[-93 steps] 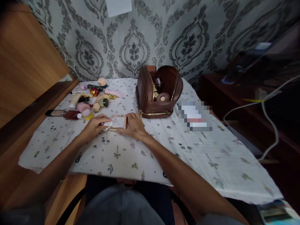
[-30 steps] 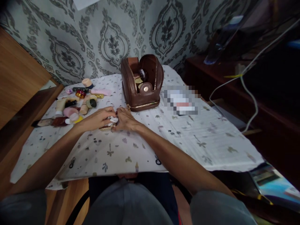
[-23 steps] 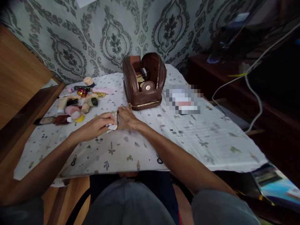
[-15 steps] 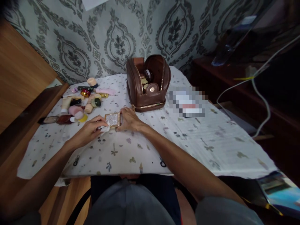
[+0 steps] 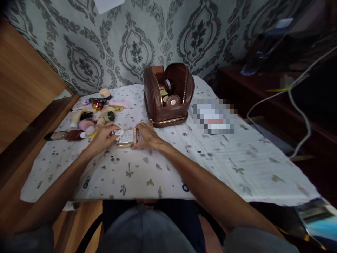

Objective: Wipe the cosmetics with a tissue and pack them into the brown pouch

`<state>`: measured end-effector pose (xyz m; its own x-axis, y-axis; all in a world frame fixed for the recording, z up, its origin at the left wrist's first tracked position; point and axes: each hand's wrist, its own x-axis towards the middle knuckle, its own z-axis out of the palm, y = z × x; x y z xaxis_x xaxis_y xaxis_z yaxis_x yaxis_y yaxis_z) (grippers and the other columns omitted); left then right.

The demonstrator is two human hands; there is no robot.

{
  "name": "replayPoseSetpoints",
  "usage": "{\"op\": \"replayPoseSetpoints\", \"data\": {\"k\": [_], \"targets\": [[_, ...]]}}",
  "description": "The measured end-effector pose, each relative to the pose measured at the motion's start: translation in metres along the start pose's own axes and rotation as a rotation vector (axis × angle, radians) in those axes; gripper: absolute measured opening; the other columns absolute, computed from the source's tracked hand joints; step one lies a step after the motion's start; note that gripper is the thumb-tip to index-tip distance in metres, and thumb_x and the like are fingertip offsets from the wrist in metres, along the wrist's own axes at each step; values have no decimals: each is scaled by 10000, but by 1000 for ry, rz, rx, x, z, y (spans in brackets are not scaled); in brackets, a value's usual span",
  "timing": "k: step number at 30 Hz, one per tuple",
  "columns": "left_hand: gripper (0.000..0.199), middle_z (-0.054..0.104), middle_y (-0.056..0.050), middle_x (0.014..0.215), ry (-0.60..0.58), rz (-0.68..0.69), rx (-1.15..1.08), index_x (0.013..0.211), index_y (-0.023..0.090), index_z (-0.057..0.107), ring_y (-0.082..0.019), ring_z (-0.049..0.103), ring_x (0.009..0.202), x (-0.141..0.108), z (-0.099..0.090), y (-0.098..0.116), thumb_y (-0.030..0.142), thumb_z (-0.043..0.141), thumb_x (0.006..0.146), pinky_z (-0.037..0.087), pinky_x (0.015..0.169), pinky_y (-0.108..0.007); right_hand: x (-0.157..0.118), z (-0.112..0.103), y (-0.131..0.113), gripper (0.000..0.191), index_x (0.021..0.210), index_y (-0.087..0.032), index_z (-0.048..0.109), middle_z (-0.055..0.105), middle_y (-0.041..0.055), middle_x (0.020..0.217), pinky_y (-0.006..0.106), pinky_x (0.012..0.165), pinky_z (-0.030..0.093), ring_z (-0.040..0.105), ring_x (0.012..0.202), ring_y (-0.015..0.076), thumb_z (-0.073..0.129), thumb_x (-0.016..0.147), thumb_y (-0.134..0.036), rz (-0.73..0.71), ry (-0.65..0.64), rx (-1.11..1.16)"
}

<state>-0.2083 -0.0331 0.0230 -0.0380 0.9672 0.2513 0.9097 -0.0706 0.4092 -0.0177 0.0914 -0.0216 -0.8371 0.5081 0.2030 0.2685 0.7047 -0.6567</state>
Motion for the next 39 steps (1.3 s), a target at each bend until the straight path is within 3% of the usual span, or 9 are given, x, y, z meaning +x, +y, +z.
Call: {"op": "replayPoseSetpoints", "data": {"k": [6,12,17,24,29,39], "targets": [[182,598,-63,952,-23,-11,16,975,146,680,-224,589,901,13,-1,-7,183,546,857,470,833,-351,0,1,1,649,1071,-187,520,575,137,1147,504,972,464,515,1120,343,865,561,-390,-12,16,-14],[218,587,-51,1005,-145,73,-31,1027,186,668,-200,585,928,-20,-12,19,147,502,891,467,836,-317,2,5,4,684,1086,-214,530,570,117,1137,504,984,463,510,1136,344,873,531,-416,0,27,-29],[244,592,-59,1022,-158,97,-37,1047,199,659,-199,583,951,-36,-15,29,120,481,899,469,833,-309,2,4,4,691,1119,-178,541,575,125,1153,489,989,453,509,1143,335,857,555,-424,-21,11,-41],[212,590,-47,956,-86,74,18,936,185,682,-209,588,899,3,-4,17,123,496,855,473,813,-327,2,4,3,690,1125,-194,531,576,134,1173,501,992,451,505,1159,350,854,563,-429,-10,-4,-55],[191,584,-59,934,-30,76,45,960,158,680,-229,588,912,26,6,11,160,518,858,470,843,-352,3,7,5,685,1106,-187,540,578,141,1158,500,1004,443,504,1164,357,849,557,-456,-24,9,-78],[271,594,-56,1037,-169,117,-21,1055,217,663,-210,577,978,-21,-5,44,112,483,882,477,873,-319,4,12,11,704,1115,-207,543,576,106,1129,522,988,449,505,1154,352,844,534,-468,-58,52,-58]]}}
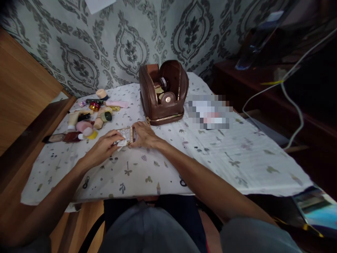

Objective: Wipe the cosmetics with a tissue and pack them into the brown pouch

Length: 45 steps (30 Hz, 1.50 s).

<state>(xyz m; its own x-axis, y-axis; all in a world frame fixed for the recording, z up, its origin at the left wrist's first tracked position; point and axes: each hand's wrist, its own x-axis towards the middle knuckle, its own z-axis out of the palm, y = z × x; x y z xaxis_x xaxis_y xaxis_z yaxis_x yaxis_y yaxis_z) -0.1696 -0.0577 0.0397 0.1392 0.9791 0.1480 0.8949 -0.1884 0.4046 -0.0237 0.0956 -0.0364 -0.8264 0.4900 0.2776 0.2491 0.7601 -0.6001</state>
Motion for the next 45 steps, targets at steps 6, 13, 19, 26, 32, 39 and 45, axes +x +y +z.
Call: {"op": "replayPoseSetpoints", "data": {"k": [6,13,19,26,32,39,45], "targets": [[237,591,-61,995,41,15,-12,992,189,671,-207,582,944,27,11,3,114,474,883,476,884,-331,0,0,0,656,1087,-234,554,584,99,1107,529,966,461,513,1132,353,835,549,-481,7,-13,6],[214,588,-53,937,108,-27,66,939,174,682,-214,587,919,66,17,-17,107,501,846,476,865,-342,0,0,0,735,1133,-214,523,574,115,1141,528,973,456,509,1166,360,861,544,-493,9,-14,-13],[165,582,-53,921,208,-129,124,960,166,652,-230,573,899,43,10,-37,168,530,849,474,855,-363,0,-2,-4,721,1108,-215,533,571,110,1144,499,984,461,508,1154,341,871,529,-480,26,-19,-11],[158,580,-57,987,253,-212,66,1004,193,617,-226,565,947,-5,14,-24,224,509,893,465,828,-339,-4,-3,-5,762,1218,-164,538,568,140,1203,509,1000,432,485,1188,352,834,585,-466,3,-17,-15],[160,590,1,863,336,-385,-239,986,201,567,-173,547,779,-20,24,-20,324,515,899,439,694,-270,-5,-2,-9,787,1331,-186,516,555,128,1279,525,1053,405,475,1225,336,828,635,-377,-85,-12,17],[244,447,65,657,418,-527,-666,829,210,512,-96,394,530,-16,28,-28,410,648,793,311,480,-207,-9,-4,-20,768,1393,-204,466,533,116,1279,432,955,524,590,1124,256,763,686,-178,-141,38,221],[351,573,24,787,468,-484,-1055,817,211,494,-118,559,664,-7,21,-33,392,756,670,456,618,-232,-12,-3,-23,818,1494,-252,331,410,128,1466,441,1099,451,463,1353,260,661,761,-98,-231,120,212]]}}
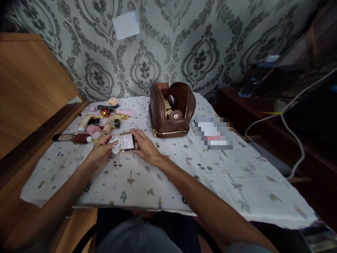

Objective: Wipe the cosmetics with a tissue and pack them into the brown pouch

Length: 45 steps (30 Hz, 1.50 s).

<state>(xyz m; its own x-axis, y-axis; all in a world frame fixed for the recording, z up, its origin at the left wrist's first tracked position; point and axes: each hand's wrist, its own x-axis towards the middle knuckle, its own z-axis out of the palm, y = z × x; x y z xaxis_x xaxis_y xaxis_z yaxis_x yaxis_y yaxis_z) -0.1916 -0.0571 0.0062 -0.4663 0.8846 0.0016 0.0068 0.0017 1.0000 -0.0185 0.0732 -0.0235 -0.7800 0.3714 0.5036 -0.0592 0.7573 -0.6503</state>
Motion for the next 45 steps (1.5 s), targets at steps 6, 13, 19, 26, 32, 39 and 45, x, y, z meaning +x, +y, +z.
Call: {"op": "replayPoseSetpoints", "data": {"k": [6,13,19,26,32,39,45], "targets": [[145,635,-56,1081,2,364,474,812,210,535,-227,598,1045,7,3,2,269,649,745,479,894,-347,3,0,9,754,1471,-194,354,501,158,1348,474,1052,476,520,1274,280,641,777,-132,9,53,16],[200,629,-82,1235,-133,527,798,862,217,527,-238,558,1184,-10,-20,1,62,473,746,432,1007,-414,-1,-3,-3,631,1377,-240,509,514,125,1378,462,1056,462,547,1260,278,736,802,-365,-53,-128,83],[173,633,-88,1163,-122,459,839,901,199,605,-242,572,1179,-29,-45,-2,105,504,798,442,997,-391,-6,2,-16,546,1356,-269,549,457,125,1448,470,1077,432,469,1338,292,676,853,-438,-2,-291,-37],[209,670,-74,1053,56,509,822,1024,197,683,-229,614,1030,-26,-42,7,228,567,852,481,909,-349,-1,1,-26,941,1484,-125,354,550,206,1321,561,1067,366,495,1238,366,790,706,-429,179,-272,-220],[237,697,-76,1046,-34,446,910,1043,158,675,-224,617,973,19,-21,6,218,540,859,480,896,-349,-3,5,-22,940,1478,-152,326,573,185,1316,518,1044,403,519,1240,342,790,696,-394,155,-226,-113],[171,598,-13,762,-296,377,989,820,159,659,-184,562,753,47,-16,12,266,538,876,448,722,-297,-5,7,-16,964,1480,-172,302,588,172,1279,505,1023,433,547,1220,331,799,680,-376,141,-184,-35],[211,631,-57,913,-347,414,886,1003,172,703,-195,593,843,2,-30,19,298,562,910,460,741,-293,-3,9,-15,1009,1489,-139,284,590,191,1269,527,1018,433,550,1204,343,802,659,-386,198,-184,-11]]}}
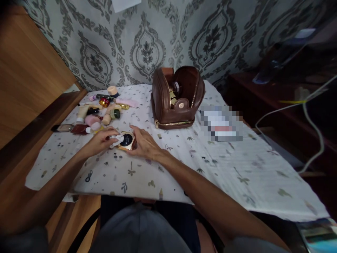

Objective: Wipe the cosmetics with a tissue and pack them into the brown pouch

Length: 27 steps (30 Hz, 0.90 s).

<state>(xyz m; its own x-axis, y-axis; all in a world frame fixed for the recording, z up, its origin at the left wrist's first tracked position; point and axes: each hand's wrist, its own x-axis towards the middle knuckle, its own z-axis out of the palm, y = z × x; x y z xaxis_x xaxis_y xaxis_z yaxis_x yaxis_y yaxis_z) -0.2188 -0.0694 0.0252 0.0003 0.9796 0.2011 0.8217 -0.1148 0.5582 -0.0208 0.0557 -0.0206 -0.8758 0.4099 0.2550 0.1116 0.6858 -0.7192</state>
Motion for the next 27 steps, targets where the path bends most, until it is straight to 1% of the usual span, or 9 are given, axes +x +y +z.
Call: {"op": "replayPoseSetpoints", "data": {"k": [2,4,7,10,13,17,20,23,27], "targets": [[198,636,-67,954,13,-20,-41,1007,181,715,-195,606,874,-19,0,5,278,575,906,472,755,-291,0,0,0,1031,1492,-115,279,585,205,1278,534,1021,431,547,1205,351,806,650,-392,13,-11,-3],[190,635,-66,985,22,-46,-47,1005,200,725,-193,613,911,-35,1,11,256,569,913,480,790,-293,0,-1,0,1031,1494,-118,279,582,204,1286,542,1030,422,542,1211,353,805,650,-391,12,-11,-2],[210,622,-56,1013,27,-67,-3,1037,227,722,-188,612,950,-45,3,19,234,541,930,482,821,-290,0,-2,0,1010,1493,-141,285,585,189,1286,543,1040,413,534,1223,348,802,658,-377,-5,-6,3],[222,611,-47,1009,-11,-63,66,1073,227,703,-183,607,912,-35,3,25,237,532,932,482,775,-278,0,-2,1,1014,1489,-155,294,595,176,1261,527,1021,430,545,1204,339,817,647,-365,-9,-7,5],[207,604,-44,954,-32,-52,130,1026,198,701,-188,594,857,-10,4,25,240,526,926,474,778,-299,0,-2,1,1013,1485,-157,301,597,172,1252,517,1011,439,555,1184,336,826,645,-370,-5,-8,1],[183,593,-43,852,20,-59,212,886,156,690,-211,575,854,26,9,13,220,519,902,454,818,-339,0,-3,1,1029,1490,-165,290,583,172,1278,529,1000,445,546,1200,349,833,644,-384,-14,-13,11],[170,580,-39,831,57,-83,251,836,151,675,-211,557,846,42,13,6,212,525,888,450,839,-349,0,-4,2,1064,1503,-164,268,562,180,1309,519,1003,445,538,1209,347,843,634,-382,-7,-25,31],[184,588,-45,871,42,-60,246,901,157,688,-213,561,872,39,15,12,207,511,901,451,853,-346,0,-6,3,1124,1520,-166,236,555,172,1314,493,1007,450,544,1196,329,861,607,-368,-9,-35,57],[227,606,-61,980,-52,28,170,1039,182,695,-209,582,930,12,14,30,217,496,935,462,860,-329,2,-5,5,1117,1521,-169,227,594,150,1234,483,981,464,582,1120,307,849,615,-370,3,-27,69]]}}
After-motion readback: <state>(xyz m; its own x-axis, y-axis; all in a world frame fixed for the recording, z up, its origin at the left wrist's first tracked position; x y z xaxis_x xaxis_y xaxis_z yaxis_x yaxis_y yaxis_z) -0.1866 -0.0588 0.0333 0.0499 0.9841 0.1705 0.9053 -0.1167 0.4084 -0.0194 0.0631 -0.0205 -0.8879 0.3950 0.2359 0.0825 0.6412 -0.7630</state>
